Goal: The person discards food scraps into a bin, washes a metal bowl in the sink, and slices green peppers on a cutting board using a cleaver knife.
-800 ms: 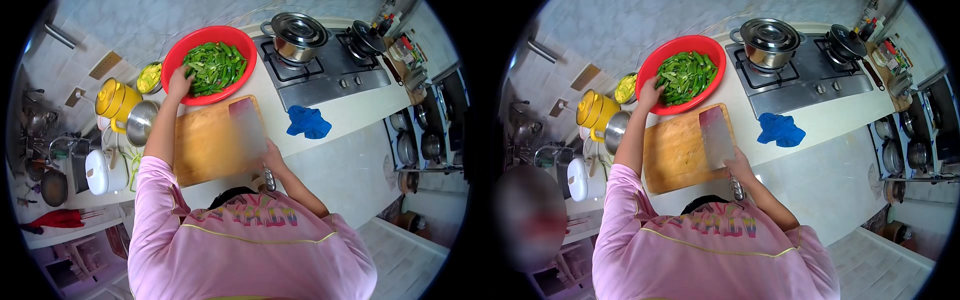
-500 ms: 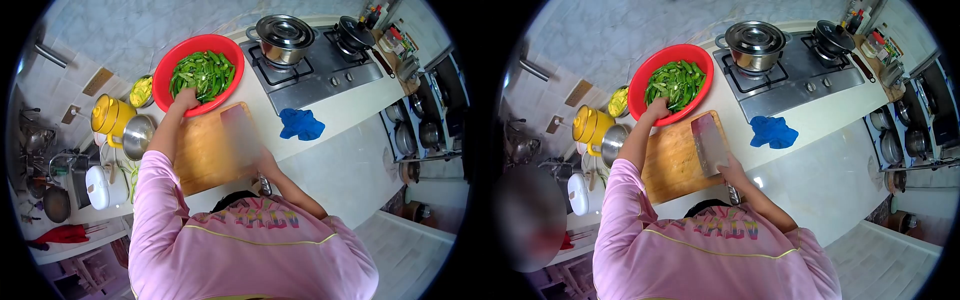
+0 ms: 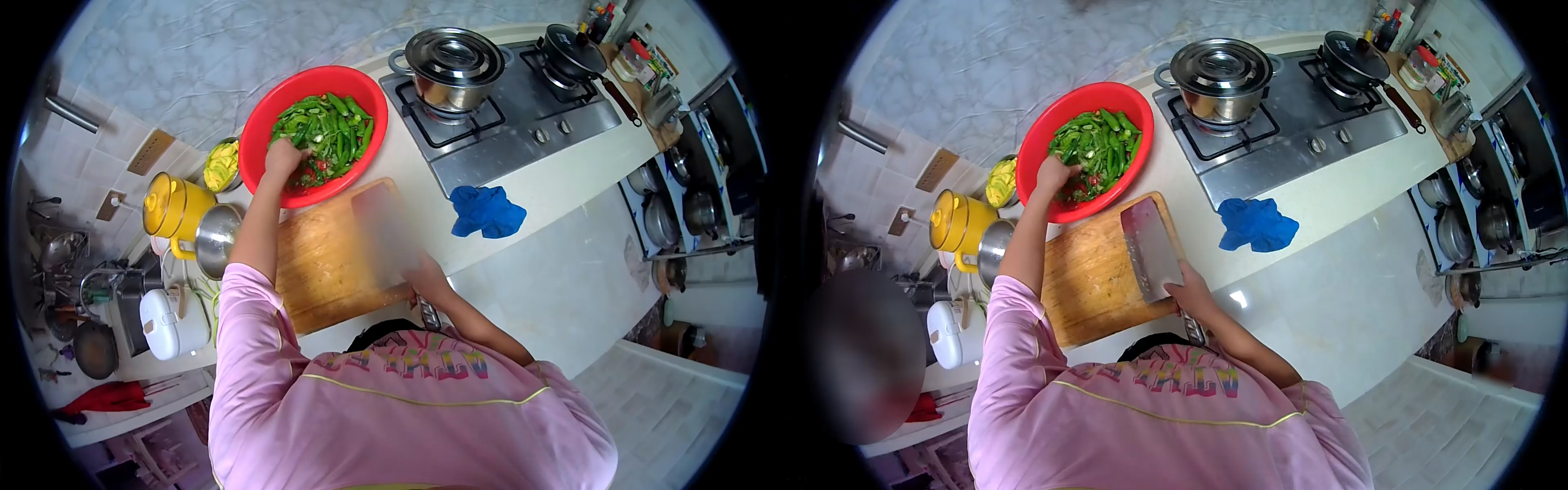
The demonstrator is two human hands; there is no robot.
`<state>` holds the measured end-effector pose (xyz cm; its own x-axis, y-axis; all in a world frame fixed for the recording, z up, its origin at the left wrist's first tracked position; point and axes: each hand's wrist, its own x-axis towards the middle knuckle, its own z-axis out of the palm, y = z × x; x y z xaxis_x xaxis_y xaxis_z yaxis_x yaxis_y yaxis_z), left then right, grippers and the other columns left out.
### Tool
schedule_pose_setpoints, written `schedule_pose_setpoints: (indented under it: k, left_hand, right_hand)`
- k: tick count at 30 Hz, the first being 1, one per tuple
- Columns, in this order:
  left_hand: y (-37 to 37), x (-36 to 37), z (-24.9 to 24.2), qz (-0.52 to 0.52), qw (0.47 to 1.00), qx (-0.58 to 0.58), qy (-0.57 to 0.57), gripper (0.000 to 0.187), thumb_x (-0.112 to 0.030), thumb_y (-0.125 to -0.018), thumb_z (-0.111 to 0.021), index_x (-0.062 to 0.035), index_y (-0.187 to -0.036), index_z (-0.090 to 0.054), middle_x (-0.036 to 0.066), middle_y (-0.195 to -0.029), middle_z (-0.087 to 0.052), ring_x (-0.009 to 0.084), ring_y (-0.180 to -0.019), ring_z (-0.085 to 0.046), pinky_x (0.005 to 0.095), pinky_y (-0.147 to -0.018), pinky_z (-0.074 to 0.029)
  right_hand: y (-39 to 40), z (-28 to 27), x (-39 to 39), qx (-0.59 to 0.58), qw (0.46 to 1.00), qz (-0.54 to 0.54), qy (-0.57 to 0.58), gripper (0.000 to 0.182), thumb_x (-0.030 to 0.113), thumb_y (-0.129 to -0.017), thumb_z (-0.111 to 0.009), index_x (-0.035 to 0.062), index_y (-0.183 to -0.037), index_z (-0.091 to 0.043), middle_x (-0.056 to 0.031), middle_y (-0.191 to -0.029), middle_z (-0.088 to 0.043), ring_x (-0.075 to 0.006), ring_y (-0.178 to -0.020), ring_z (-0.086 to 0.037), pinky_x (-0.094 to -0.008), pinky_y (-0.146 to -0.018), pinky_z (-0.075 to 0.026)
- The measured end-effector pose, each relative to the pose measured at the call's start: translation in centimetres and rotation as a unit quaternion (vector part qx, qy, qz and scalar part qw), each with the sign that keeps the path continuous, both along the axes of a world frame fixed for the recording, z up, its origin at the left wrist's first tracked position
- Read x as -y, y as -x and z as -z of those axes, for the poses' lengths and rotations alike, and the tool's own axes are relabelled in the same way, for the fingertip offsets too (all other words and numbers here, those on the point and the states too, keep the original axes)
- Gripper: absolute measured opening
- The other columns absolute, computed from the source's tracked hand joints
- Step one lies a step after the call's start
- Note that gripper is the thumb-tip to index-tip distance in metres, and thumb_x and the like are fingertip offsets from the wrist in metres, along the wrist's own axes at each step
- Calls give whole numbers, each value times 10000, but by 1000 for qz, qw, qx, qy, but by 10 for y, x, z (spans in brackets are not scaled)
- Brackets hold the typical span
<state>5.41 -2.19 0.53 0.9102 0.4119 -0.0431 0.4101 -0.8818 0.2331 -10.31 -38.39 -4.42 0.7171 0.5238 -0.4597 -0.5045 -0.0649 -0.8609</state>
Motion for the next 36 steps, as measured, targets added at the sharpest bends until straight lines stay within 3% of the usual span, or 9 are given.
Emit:
schedule_pose_setpoints:
  k: [6,9,14,19,25,27,32,34,36]
  left_hand:
    - [-57,3,19,-41,978,183,87,390,-220,-722,-660,-2,-1041,-611,216,-872,-656,337,-807,-651,415,-707,-509]
    - [-88,29,6,-61,959,166,220,427,-245,-711,-668,10,-1047,-604,219,-906,-656,334,-852,-649,400,-736,-507]
    - [-140,49,43,-103,990,37,89,887,-532,-628,-750,-35,-1291,-437,192,-1219,-556,363,-1147,-505,482,-981,-373]
    - [-125,45,24,-38,993,-95,56,774,-512,-623,-740,-225,-1295,-484,90,-1252,-560,375,-1209,-443,503,-949,-394]
    - [-114,56,28,31,989,-131,-61,698,-410,-621,-779,-211,-1236,-516,118,-1165,-597,340,-1082,-558,484,-882,-440]
    - [-112,61,68,33,986,-40,-160,666,-371,-652,-762,-190,-1237,-497,131,-983,-654,296,-952,-626,467,-810,-479]
    - [-91,45,44,46,998,38,-4,583,-208,-660,-711,-141,-1209,-527,153,-994,-650,308,-901,-632,452,-795,-484]
    - [-80,36,29,4,975,139,175,556,-158,-653,-707,-111,-1182,-542,134,-959,-656,281,-857,-636,420,-780,-496]
    - [-71,28,2,-44,884,220,409,525,-126,-651,-709,-79,-1149,-551,121,-924,-657,224,-816,-629,368,-773,-504]
  right_hand:
    - [2,6,-1,23,1000,3,6,353,42,-847,-548,5,-1164,-398,-86,-671,-550,-148,-413,-511,-291,-359,-400]
    - [-1,11,-1,16,999,-32,12,492,26,-857,-526,52,-1308,-332,-74,-657,-546,-148,-416,-515,-286,-373,-427]
    - [2,7,-2,-11,999,-9,41,433,67,-859,-554,56,-1258,-385,-66,-663,-549,-128,-436,-520,-271,-389,-419]
    - [4,7,-1,8,999,-16,26,374,58,-847,-559,-10,-1175,-393,-96,-709,-590,-135,-418,-515,-274,-369,-412]
    - [2,-1,-2,-3,999,-20,29,302,69,-844,-562,-6,-1101,-422,-96,-721,-579,-136,-423,-520,-272,-371,-413]
    - [0,0,-4,12,999,-15,26,291,74,-844,-563,-10,-1088,-428,-93,-704,-573,-139,-418,-520,-276,-372,-413]
    - [2,8,-2,53,998,-6,43,293,89,-841,-565,-25,-1075,-431,-103,-666,-569,-159,-417,-530,-300,-379,-419]
    - [3,11,0,46,998,-8,40,291,96,-840,-567,-30,-1067,-435,-111,-664,-566,-164,-417,-532,-306,-383,-422]
    - [3,11,-2,48,999,-9,23,265,98,-838,-566,-22,-1042,-447,-119,-669,-568,-163,-414,-533,-309,-386,-425]
